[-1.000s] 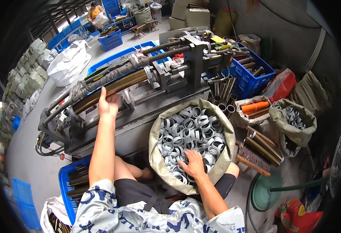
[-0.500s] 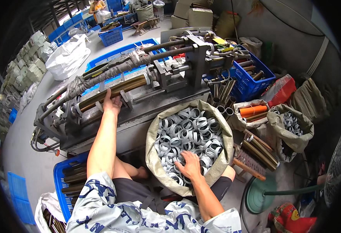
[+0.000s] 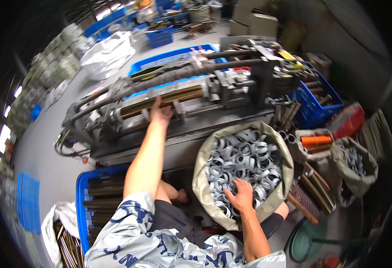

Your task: The person attaches ring caps onto the ends of metal tubes by hand and places each tube into a pressing machine to press them on.

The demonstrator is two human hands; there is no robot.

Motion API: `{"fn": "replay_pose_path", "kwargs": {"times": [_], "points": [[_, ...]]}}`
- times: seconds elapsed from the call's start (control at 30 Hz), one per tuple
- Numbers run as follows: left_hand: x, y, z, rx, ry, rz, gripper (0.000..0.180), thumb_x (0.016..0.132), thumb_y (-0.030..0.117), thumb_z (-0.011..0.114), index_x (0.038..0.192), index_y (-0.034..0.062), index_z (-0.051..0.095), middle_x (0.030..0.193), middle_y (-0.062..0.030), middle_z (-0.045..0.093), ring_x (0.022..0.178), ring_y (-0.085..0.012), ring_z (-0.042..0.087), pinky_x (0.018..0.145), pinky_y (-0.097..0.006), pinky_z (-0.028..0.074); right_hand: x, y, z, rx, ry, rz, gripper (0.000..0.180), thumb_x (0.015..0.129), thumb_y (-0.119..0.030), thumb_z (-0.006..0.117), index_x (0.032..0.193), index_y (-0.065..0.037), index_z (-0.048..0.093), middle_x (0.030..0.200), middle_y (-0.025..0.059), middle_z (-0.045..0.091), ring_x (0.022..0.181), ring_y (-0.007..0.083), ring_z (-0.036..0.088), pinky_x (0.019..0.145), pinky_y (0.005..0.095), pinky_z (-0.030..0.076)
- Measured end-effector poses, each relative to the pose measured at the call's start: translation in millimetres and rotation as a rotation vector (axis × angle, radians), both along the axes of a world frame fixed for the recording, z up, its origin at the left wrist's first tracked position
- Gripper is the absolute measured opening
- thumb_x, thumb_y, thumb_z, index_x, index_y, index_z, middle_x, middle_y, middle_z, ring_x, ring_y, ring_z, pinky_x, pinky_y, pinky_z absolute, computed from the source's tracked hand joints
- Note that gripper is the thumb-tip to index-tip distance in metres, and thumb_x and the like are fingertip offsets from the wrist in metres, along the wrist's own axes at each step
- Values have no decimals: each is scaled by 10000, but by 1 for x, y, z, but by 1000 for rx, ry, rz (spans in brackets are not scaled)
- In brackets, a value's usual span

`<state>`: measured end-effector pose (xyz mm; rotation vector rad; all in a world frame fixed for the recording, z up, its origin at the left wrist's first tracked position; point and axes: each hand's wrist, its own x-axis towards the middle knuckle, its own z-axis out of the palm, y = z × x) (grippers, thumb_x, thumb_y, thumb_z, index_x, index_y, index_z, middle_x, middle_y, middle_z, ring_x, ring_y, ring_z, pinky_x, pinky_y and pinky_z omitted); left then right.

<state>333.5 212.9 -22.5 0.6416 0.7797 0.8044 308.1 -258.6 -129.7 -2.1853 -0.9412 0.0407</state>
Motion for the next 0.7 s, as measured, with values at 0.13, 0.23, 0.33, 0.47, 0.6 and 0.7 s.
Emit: {"fn": "replay_pose_path", "kwargs": {"times": [0.13,0.23,0.33,0.47,0.6,0.7], "points": [[3,-5,4,-1,-123,-51,523,806,536,774,1152,184,600,1060,-50,623,993,-211,567,1008,-464,329,-2,-5,15,-32,29,-3,780,680,-567,792,1163,29,651,1248,186,625,1195,347,551,1054,464,378],[14,-17,1,1,-139,-33,476,815,504,781,1121,183,608,1035,-46,641,997,-207,574,1016,-464,313,-1,-13,18,-74,-16,-9,875,645,-634,794,1184,38,639,1267,193,614,1219,346,538,1074,466,365],[3,-6,-3,43,-128,18,527,847,512,738,1183,136,586,1115,-73,616,1025,-246,565,1008,-461,349,-1,-5,16,-78,-55,20,873,632,-625,807,1180,33,639,1257,198,617,1211,353,543,1067,471,373],[-17,8,-22,136,54,6,335,945,465,609,886,138,650,675,24,535,564,-94,439,494,-297,365,-7,14,17,-41,14,50,769,578,-494,881,1099,19,644,1136,220,653,1061,401,606,950,482,461],[-54,-135,-25,435,-110,54,408,883,236,742,1168,-10,583,1016,-54,652,936,-145,618,781,-293,510,8,-22,-1,-131,31,-40,791,676,-436,847,1243,54,594,1273,242,604,1197,409,546,1040,455,409],[-222,-151,-55,638,129,174,409,886,121,728,1236,-23,571,1196,-130,642,1081,-201,628,958,-342,502,0,-3,3,-282,-19,88,833,736,-477,795,1321,55,532,1376,249,523,1294,408,463,1108,509,311]]}}
